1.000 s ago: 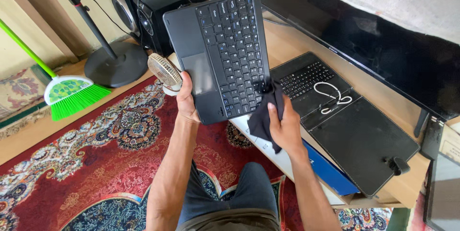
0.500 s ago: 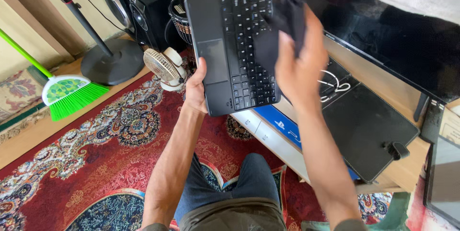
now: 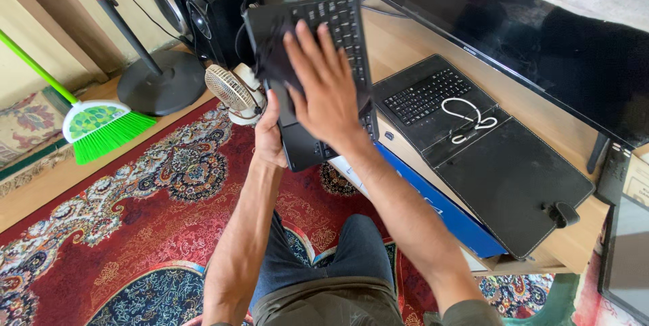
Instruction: The person picks up a tablet case from a desk, holds it with both hands, and wipes the exterior surfaces and keyboard with a dark cloth.
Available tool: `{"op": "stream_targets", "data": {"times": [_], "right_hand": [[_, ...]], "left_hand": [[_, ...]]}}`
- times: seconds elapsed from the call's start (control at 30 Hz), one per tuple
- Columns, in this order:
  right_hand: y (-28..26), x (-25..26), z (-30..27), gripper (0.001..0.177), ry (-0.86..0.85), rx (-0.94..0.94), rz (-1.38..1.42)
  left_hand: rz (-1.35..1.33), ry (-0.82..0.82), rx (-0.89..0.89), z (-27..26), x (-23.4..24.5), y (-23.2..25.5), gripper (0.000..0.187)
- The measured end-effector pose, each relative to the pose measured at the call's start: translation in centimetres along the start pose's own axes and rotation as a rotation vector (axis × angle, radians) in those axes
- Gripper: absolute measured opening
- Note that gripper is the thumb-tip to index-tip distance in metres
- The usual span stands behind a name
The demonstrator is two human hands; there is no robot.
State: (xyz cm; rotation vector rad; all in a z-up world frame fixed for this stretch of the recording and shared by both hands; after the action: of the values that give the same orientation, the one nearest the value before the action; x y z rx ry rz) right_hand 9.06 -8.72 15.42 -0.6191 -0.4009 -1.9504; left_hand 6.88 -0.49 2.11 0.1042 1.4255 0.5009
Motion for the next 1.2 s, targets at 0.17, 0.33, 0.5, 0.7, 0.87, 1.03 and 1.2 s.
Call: {"op": "stream_targets", "data": {"times": [0.17,0.33,0.5,0.7,0.87,1.03,1.2], "right_hand": [[-3.2,-2.7,-3.9,0.075,-0.203,0.0,0.047],[-5.3,-3.0,-7.5,0.07,-0.257,0.02,0.083],[-7.0,-1.6,-9.9,0.069,-0.32,0.067,0.116],[-7.7,2.5,-12.1,0.07,-0.464,0.134,0.202],[-0.8,5.5,-13.2,0.035,-0.431,-0.479,0.654],[4.1,8.2,-8.4,0.031,-0.121,-0.583,0.53],[1.3,9.4,-0.1,0.038,0.143,-0.167,0.346]], "left_hand": [[-0.117,-0.04,-0.176,-0.1,6.1,1.9,0.048],[-0.275,-0.077,-0.193,0.0,9.1,2.9,0.037],[-0.275,-0.164,-0.132,-0.6,5.6,3.3,0.047],[-0.159,-0.028,-0.205,-0.9,4.9,4.7,0.049],[-0.302,-0.17,-0.051,-1.9,2.5,4.4,0.054],[-0.266,-0.177,-0.056,-2.1,2.1,4.0,0.056],[-0.169,-0.209,-0.029,-2.1,1.1,3.0,0.061]]}}
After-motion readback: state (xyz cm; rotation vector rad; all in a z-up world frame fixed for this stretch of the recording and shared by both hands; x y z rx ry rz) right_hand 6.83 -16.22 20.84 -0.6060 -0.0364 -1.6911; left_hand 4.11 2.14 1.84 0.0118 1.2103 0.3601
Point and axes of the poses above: each hand's wrist, its own z-axis towards the middle knuckle, its own x-axis out of the back of the hand, y = z × x, the point moved 8 cm from there along z, towards the middle knuckle, and after that the axes turned 8 degrees about -z, right-handed, at the moved point
